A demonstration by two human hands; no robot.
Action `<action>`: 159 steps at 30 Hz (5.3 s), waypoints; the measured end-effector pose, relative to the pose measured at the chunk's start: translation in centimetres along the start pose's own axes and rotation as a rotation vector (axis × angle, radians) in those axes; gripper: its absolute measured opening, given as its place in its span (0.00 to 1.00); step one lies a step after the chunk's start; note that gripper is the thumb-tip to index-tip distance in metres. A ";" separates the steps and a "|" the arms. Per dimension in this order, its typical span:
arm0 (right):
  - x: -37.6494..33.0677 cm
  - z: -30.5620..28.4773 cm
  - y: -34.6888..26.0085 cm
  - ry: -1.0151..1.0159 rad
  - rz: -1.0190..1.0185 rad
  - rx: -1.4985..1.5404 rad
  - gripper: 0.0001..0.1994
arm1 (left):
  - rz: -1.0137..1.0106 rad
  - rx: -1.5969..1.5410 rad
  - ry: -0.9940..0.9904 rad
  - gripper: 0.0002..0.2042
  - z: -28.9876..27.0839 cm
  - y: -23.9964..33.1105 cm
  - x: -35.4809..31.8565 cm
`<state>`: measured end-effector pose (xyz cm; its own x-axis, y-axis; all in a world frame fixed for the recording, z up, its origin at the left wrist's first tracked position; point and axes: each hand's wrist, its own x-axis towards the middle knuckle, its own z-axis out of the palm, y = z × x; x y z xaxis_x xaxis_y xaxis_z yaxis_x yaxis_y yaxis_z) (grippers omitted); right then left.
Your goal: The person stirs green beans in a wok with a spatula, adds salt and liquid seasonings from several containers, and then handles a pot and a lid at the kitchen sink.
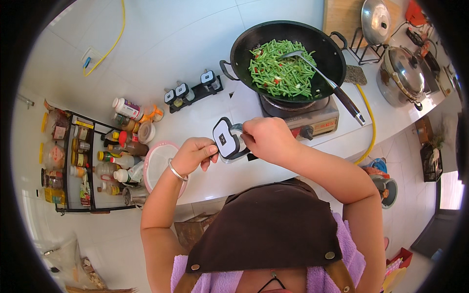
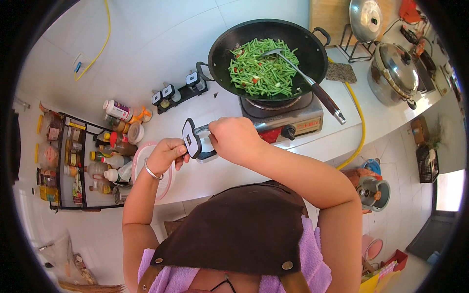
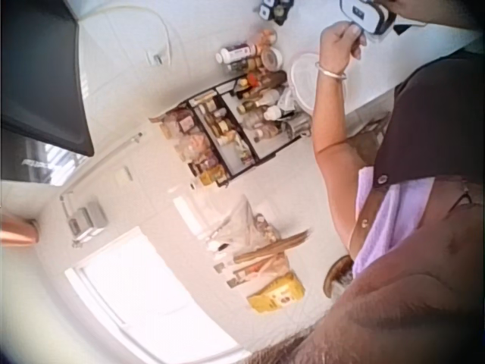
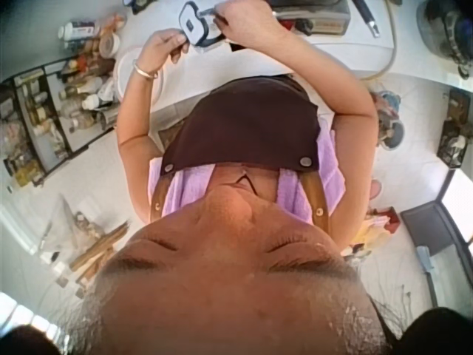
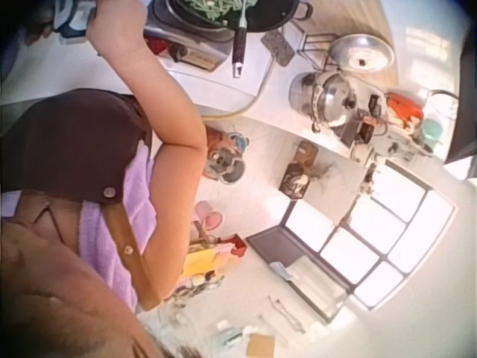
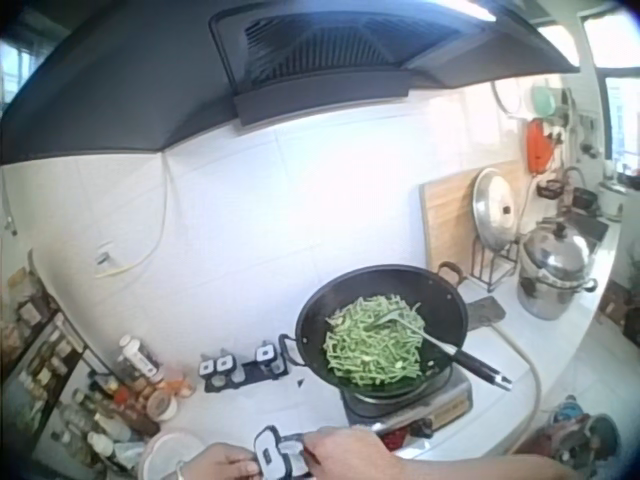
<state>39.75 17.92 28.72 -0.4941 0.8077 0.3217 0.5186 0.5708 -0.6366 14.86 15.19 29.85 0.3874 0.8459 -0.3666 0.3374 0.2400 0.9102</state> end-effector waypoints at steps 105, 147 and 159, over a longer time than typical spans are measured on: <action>-0.4 4.5 3.5 -0.470 0.872 0.631 0.12 | 0.030 0.171 1.794 0.24 -23.0 -26.2 27.8; 4.8 2.2 1.6 0.256 0.232 0.414 0.14 | 0.033 0.208 -0.085 0.15 -6.0 6.1 3.8; 5.8 -7.3 3.8 0.506 0.504 1.090 0.15 | 0.126 -0.212 -0.103 0.20 -5.2 6.7 8.3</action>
<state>43.96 25.85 33.26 0.0277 0.9987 -0.0430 -0.3790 -0.0293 -0.9250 15.92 26.31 33.87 0.5038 0.8251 -0.2559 0.0977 0.2399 0.9659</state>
